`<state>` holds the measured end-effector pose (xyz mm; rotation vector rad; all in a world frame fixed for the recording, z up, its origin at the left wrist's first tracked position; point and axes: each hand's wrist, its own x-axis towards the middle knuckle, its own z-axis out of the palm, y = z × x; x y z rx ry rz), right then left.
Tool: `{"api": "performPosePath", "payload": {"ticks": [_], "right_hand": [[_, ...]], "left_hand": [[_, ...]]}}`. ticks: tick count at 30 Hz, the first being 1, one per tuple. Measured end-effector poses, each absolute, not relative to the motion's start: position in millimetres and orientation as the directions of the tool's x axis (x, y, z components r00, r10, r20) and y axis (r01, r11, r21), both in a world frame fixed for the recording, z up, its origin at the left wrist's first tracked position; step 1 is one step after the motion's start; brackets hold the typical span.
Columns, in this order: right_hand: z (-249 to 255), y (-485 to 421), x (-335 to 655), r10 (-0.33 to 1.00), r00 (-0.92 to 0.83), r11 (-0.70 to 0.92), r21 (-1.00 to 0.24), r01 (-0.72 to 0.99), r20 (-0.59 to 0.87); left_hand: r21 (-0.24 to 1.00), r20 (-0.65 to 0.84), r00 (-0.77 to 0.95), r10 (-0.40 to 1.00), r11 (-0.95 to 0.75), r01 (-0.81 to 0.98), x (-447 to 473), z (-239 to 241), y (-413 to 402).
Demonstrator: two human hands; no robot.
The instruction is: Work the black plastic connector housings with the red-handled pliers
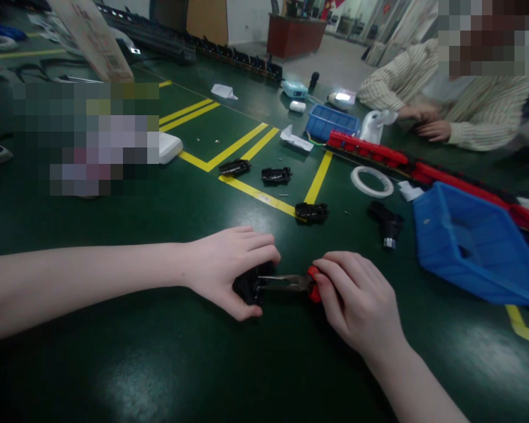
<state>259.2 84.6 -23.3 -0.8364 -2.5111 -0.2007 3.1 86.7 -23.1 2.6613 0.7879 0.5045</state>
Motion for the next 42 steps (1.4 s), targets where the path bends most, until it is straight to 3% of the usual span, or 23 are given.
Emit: {"api": "performPosePath", "payload": {"ticks": [15, 23, 28, 36, 39, 42], "right_hand": [[-27.9, 94.7, 271.3, 0.693, -0.569, 0.681, -0.145, 0.718, 0.443], [-32.1, 101.4, 276.0, 0.676, -0.598, 0.7, -0.121, 0.704, 0.43], [-32.5, 102.3, 275.9, 0.65, -0.609, 0.676, 0.019, 0.737, 0.455], [-19.4, 85.3, 272.3, 0.404, -0.748, 0.598, 0.466, 0.652, 0.527], [-14.5, 80.8, 270.5, 0.354, -0.779, 0.577, 0.534, 0.617, 0.517], [-11.8, 78.6, 269.4, 0.326, -0.786, 0.6, 0.527, 0.601, 0.525]], "left_hand": [[0.361, 0.231, 0.787, 0.572, -0.801, 0.477, 1.8, -24.3, 84.4], [0.361, 0.236, 0.789, 0.568, -0.805, 0.471, 0.9, -25.9, 85.0], [0.355, 0.237, 0.8, 0.551, -0.816, 0.457, -0.6, -24.3, 85.1], [0.368, 0.226, 0.797, 0.561, -0.806, 0.463, -0.5, -23.0, 85.4], [0.374, 0.225, 0.794, 0.564, -0.803, 0.464, -0.6, -22.3, 85.0], [0.379, 0.22, 0.794, 0.567, -0.799, 0.466, -0.4, -21.3, 85.1]]}}
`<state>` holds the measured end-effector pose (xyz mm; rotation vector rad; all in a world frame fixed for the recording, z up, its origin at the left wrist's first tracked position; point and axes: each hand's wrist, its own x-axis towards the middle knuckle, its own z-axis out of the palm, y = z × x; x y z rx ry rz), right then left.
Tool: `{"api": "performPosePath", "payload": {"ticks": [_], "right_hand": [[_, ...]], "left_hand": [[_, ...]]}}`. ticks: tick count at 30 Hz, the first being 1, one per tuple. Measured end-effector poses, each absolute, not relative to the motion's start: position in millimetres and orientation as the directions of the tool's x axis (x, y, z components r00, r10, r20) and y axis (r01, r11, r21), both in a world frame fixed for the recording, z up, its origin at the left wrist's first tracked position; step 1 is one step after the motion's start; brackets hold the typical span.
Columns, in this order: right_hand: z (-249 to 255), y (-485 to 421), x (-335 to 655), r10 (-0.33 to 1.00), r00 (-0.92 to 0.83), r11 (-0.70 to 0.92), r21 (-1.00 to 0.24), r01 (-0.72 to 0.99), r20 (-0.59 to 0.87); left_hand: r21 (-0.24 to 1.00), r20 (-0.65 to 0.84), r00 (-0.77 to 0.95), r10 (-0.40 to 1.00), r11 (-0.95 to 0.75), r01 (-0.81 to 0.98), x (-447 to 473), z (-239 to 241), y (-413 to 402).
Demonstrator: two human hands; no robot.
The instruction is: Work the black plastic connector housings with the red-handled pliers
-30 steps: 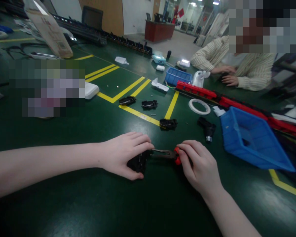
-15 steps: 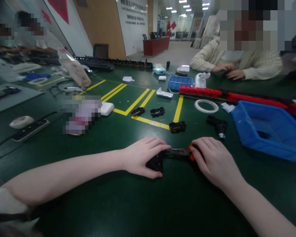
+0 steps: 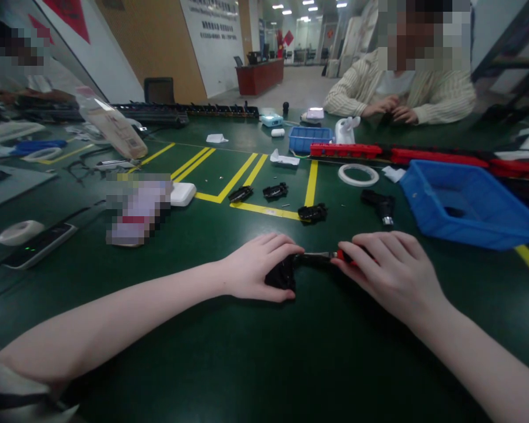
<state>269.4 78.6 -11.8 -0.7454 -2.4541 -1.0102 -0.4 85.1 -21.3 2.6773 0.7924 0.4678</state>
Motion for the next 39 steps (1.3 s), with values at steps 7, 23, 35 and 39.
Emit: {"api": "performPosePath", "payload": {"ticks": [7, 23, 35, 39], "right_hand": [[-16.4, 52.2, 267.6, 0.441, -0.715, 0.62, 0.391, 0.68, 0.543], [-41.8, 38.3, 273.2, 0.64, -0.593, 0.652, 0.063, 0.756, 0.489], [-40.6, 46.4, 297.3, 0.784, -0.461, 0.525, -0.049, 0.849, 0.416], [-44.3, 51.1, 306.2, 0.823, -0.459, 0.511, -0.085, 0.855, 0.334]], "left_hand": [[0.367, 0.208, 0.798, 0.566, -0.801, 0.472, 0.5, -19.6, 86.1], [0.317, 0.229, 0.827, 0.514, -0.843, 0.436, -1.4, -21.5, 86.2], [0.318, 0.206, 0.829, 0.521, -0.836, 0.446, -1.0, -21.7, 85.7], [0.326, 0.197, 0.826, 0.528, -0.83, 0.453, -1.3, -20.7, 85.4]]}}
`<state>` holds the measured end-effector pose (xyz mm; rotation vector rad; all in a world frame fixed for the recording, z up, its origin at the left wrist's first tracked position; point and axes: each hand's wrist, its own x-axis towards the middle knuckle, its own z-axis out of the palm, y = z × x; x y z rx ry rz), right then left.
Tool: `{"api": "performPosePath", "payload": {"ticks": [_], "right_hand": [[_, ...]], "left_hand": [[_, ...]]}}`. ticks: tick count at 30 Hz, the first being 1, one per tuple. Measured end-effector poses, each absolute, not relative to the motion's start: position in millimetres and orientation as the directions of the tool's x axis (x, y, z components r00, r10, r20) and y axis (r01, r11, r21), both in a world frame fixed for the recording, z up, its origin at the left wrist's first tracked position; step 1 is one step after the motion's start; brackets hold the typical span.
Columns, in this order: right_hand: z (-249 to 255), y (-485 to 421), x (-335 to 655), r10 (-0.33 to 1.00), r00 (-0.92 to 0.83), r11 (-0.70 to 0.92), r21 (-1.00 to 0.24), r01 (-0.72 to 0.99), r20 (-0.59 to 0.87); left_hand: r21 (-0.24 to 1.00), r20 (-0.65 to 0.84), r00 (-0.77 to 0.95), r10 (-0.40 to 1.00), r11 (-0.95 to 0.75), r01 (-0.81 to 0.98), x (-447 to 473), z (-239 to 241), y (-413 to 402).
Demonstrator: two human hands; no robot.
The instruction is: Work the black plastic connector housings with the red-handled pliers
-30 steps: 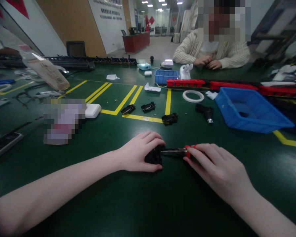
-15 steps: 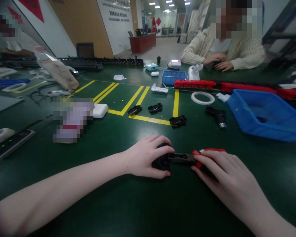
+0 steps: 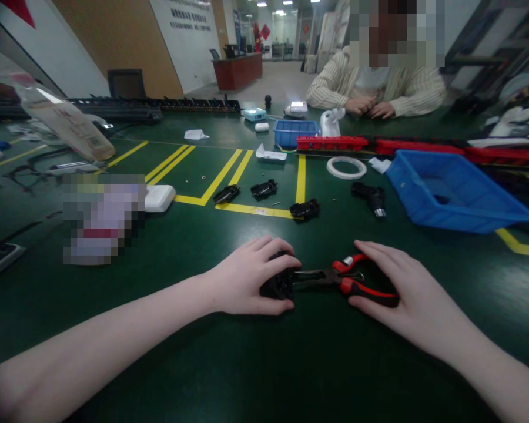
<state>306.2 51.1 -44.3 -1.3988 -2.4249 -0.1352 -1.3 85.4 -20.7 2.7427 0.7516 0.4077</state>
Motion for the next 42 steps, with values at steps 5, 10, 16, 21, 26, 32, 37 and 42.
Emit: {"api": "performPosePath", "payload": {"ticks": [5, 10, 16, 21, 26, 32, 37, 42], "right_hand": [[-40.4, 41.5, 301.3, 0.856, -0.378, 0.445, -0.13, 0.886, 0.353], [-34.3, 33.9, 298.3, 0.85, -0.356, 0.415, -0.079, 0.906, 0.389], [-31.9, 34.9, 301.7, 0.742, -0.388, 0.459, 0.008, 0.889, 0.547], [-26.3, 30.4, 296.4, 0.732, -0.426, 0.503, 0.0, 0.864, 0.531], [-22.3, 26.8, 289.1, 0.722, -0.466, 0.54, 0.005, 0.842, 0.511], [-23.4, 26.5, 292.2, 0.707, -0.471, 0.546, 0.017, 0.838, 0.527], [-24.4, 26.1, 295.0, 0.694, -0.505, 0.561, 0.054, 0.826, 0.512], [-26.0, 27.2, 297.0, 0.667, -0.525, 0.577, 0.079, 0.813, 0.529]], "left_hand": [[0.376, 0.168, 0.822, 0.544, -0.806, 0.457, -1.1, -16.8, 84.9], [0.441, 0.165, 0.807, 0.567, -0.774, 0.453, -0.1, -15.5, 84.1], [0.511, 0.179, 0.811, 0.557, -0.757, 0.407, -0.3, -17.3, 83.1], [0.524, 0.179, 0.819, 0.545, -0.757, 0.39, -1.1, -17.4, 83.1], [0.525, 0.209, 0.839, 0.503, -0.781, 0.337, -1.8, -19.9, 83.9], [0.482, 0.263, 0.846, 0.463, -0.823, 0.301, -1.7, -21.4, 84.4], [0.458, 0.293, 0.84, 0.457, -0.838, 0.297, -1.6, -23.1, 84.9], [0.467, 0.277, 0.846, 0.455, -0.833, 0.295, -1.8, -20.9, 84.2]]}}
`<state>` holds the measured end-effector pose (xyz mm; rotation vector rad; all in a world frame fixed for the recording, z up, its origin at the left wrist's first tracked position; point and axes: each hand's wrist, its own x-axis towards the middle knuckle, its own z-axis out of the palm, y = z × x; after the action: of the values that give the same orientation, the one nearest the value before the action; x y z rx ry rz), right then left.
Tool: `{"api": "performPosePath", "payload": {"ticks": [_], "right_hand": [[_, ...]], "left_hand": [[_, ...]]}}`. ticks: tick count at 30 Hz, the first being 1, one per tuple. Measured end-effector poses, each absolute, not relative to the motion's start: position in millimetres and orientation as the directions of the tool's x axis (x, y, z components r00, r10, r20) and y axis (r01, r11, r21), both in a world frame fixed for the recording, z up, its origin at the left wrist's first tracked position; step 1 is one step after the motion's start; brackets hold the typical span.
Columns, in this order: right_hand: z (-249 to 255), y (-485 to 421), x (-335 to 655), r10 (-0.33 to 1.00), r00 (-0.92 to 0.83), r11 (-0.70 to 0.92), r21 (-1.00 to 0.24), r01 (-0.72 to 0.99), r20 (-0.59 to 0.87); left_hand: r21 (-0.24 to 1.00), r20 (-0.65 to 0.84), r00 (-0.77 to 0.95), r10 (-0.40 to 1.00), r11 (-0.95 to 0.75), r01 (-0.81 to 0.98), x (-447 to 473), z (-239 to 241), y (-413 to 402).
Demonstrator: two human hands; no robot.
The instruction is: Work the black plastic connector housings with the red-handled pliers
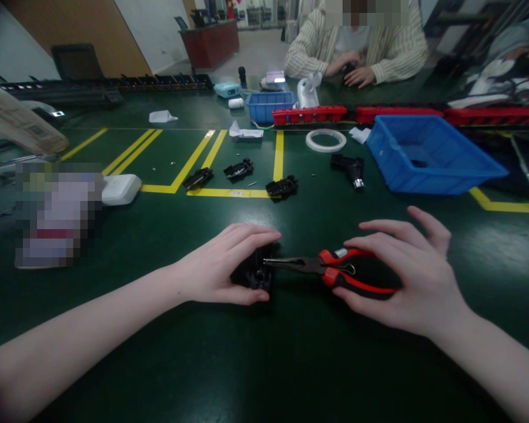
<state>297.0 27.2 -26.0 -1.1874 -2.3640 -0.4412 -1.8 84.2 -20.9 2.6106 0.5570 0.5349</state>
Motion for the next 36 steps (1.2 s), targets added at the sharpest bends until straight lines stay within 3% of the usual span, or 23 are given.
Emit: {"api": "performPosePath", "payload": {"ticks": [11, 17, 27, 36], "right_hand": [[-25.3, 26.8, 297.8, 0.614, -0.578, 0.595, 0.167, 0.786, 0.537], [-24.5, 26.1, 293.5, 0.68, -0.478, 0.534, 0.071, 0.843, 0.556], [-24.8, 28.0, 296.9, 0.637, -0.517, 0.551, 0.131, 0.824, 0.572], [-24.2, 25.7, 297.6, 0.678, -0.489, 0.546, 0.071, 0.835, 0.549]], "left_hand": [[0.476, 0.274, 0.862, 0.427, -0.839, 0.264, -1.9, -19.8, 85.2], [0.471, 0.294, 0.856, 0.424, -0.844, 0.256, -1.4, -18.4, 85.0], [0.431, 0.366, 0.826, 0.428, -0.865, 0.257, -2.0, -23.7, 85.1], [0.431, 0.36, 0.828, 0.43, -0.864, 0.261, -2.2, -23.6, 85.3]]}}
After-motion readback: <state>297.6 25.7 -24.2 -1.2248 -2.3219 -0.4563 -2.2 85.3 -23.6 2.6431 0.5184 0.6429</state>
